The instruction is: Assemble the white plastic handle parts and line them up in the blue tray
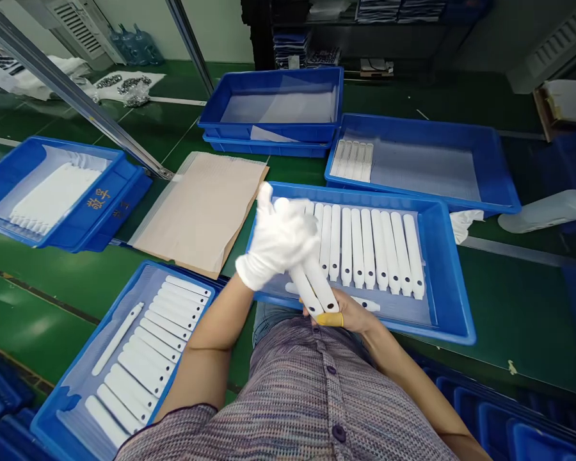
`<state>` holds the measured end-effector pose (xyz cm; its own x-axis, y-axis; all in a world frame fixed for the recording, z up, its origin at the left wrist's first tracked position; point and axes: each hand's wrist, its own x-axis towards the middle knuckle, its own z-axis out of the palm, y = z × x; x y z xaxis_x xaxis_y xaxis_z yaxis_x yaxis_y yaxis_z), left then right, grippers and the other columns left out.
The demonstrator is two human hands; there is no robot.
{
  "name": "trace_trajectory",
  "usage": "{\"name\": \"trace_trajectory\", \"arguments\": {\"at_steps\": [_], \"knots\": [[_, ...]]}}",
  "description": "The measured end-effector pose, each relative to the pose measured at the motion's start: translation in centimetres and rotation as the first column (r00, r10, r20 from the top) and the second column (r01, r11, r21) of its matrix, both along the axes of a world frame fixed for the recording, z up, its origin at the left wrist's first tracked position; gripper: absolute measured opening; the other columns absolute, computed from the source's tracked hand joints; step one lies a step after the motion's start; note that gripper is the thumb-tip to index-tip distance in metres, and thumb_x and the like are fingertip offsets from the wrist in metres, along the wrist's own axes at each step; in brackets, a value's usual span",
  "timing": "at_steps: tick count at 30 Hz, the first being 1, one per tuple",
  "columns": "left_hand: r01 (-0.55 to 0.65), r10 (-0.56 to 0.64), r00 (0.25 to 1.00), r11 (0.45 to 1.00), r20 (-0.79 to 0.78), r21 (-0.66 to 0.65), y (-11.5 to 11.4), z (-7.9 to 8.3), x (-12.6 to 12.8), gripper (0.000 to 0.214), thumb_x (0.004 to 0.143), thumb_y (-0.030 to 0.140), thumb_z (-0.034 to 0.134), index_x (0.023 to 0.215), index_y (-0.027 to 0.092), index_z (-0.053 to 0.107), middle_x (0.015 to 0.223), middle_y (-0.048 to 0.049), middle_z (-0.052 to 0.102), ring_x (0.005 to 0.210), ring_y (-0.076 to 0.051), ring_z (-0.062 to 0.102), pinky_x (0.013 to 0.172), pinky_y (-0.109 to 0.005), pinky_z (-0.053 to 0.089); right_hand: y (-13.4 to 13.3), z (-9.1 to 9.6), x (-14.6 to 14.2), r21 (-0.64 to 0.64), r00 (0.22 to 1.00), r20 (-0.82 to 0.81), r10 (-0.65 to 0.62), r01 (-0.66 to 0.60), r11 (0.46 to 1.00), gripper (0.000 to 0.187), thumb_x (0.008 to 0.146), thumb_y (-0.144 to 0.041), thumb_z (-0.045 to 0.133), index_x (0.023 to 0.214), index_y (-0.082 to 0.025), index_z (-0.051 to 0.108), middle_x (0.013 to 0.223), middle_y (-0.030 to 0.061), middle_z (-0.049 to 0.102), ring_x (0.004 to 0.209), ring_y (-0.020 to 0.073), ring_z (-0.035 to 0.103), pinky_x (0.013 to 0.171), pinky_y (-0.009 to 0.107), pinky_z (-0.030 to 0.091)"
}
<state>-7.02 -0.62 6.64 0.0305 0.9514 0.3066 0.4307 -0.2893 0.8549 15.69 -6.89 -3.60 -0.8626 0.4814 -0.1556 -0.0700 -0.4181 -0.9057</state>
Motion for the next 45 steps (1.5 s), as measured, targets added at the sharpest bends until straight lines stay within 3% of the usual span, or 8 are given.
{"name": "trace_trajectory", "arguments": {"at_steps": [5,9,13,22,28,33,41,45], "knots": [[0.008,-0.024,0.986,0.996,0.164,0.094,2.2,3.1,-2.2,0.020,0.094,0.034,0.065,0.088,0.023,0.080,0.102,-0.0033,0.079,0.106,-0.025,0.073,0.118,-0.051,0.046,-0.8,-0.6,-0.2,-0.117,0.984,-0.169,0.057,-0.077,0.990,0.054,0.081,-0.036,0.086,0.128,-0.017,0.067,0.105,0.0087,0.075,0.082,0.0145,0.069,0.074,0.029,0.060],[0.017,-0.001,0.756,1.000,0.655,-0.018,2.5,2.4,-0.7,0.044,0.093,0.041,0.072,0.133,0.026,0.068,0.132,-0.0074,0.072,0.105,-0.023,0.076,0.097,-0.037,0.060,-1.1,-1.1,-1.0,-0.189,0.970,-0.242,0.014,-0.062,0.980,0.052,0.082,-0.034,0.086,0.128,-0.017,0.068,0.105,0.0088,0.076,0.083,0.0144,0.072,0.075,0.028,0.061],[0.120,0.006,0.621,0.988,0.784,-0.102,0.7,0.7,1.7,0.061,0.089,0.045,0.077,0.144,0.025,0.059,0.132,-0.0091,0.073,0.119,-0.027,0.072,0.100,-0.036,0.059,-1.0,-0.9,-1.8,-0.154,0.973,-0.221,-0.073,0.039,0.987,0.048,0.084,-0.034,0.085,0.126,-0.018,0.069,0.107,0.0087,0.076,0.083,0.0147,0.073,0.078,0.030,0.062],[0.328,0.095,0.752,0.804,0.652,-0.496,-5.3,-3.4,4.2,0.044,0.077,0.048,0.085,0.104,0.013,0.080,0.092,-0.0111,0.080,0.074,-0.023,0.074,0.064,-0.034,0.060,0.2,-0.4,-2.0,0.033,0.950,0.003,-0.312,0.312,0.950,0.045,0.082,-0.049,0.084,0.113,-0.021,0.068,0.107,0.0078,0.075,0.094,0.0213,0.072,0.092,0.046,0.061],[0.375,0.042,0.789,0.758,0.613,-0.534,-5.6,-3.3,4.3,0.044,0.086,0.055,0.074,0.093,0.012,0.079,0.060,-0.0064,0.071,0.050,-0.017,0.064,0.052,-0.029,0.052,1.3,1.3,-2.5,0.216,0.770,-0.029,-0.637,0.627,0.748,0.074,0.075,-0.054,0.087,0.136,-0.027,0.054,0.137,0.0130,0.062,0.125,0.0286,0.062,0.108,0.048,0.052],[0.159,0.124,0.823,0.887,0.554,-0.434,-5.0,-2.8,4.3,0.044,0.089,0.054,0.071,0.109,0.015,0.078,0.068,-0.0030,0.070,0.057,-0.014,0.061,0.066,-0.030,0.055,1.2,2.3,-2.6,0.268,0.655,-0.024,-0.755,0.732,0.626,0.078,0.089,-0.048,0.075,0.156,-0.034,0.038,0.140,0.0107,0.058,0.112,0.0231,0.067,0.101,0.044,0.056],[0.269,0.202,0.497,0.889,0.844,-0.371,-5.7,-2.8,4.8,0.046,0.099,0.061,0.055,0.107,0.019,0.073,0.067,-0.0005,0.057,0.055,-0.010,0.047,0.054,-0.023,0.046,1.6,4.0,-2.0,-0.441,0.757,-0.067,-0.650,0.562,0.700,0.050,0.085,-0.043,0.079,0.130,-0.030,0.063,0.087,-0.0015,0.061,0.069,0.0105,0.056,0.067,0.026,0.056],[0.318,0.223,0.450,0.865,0.865,-0.388,-6.0,-2.5,5.4,0.042,0.092,0.043,0.074,0.126,0.019,0.068,0.080,-0.0007,0.065,0.066,-0.010,0.059,0.064,-0.021,0.052,1.5,4.1,-2.5,-0.543,0.774,-0.146,-0.616,0.458,0.704,0.042,0.086,-0.044,0.079,0.124,-0.031,0.065,0.083,-0.0037,0.057,0.068,0.0076,0.054,0.066,0.019,0.056]]}}
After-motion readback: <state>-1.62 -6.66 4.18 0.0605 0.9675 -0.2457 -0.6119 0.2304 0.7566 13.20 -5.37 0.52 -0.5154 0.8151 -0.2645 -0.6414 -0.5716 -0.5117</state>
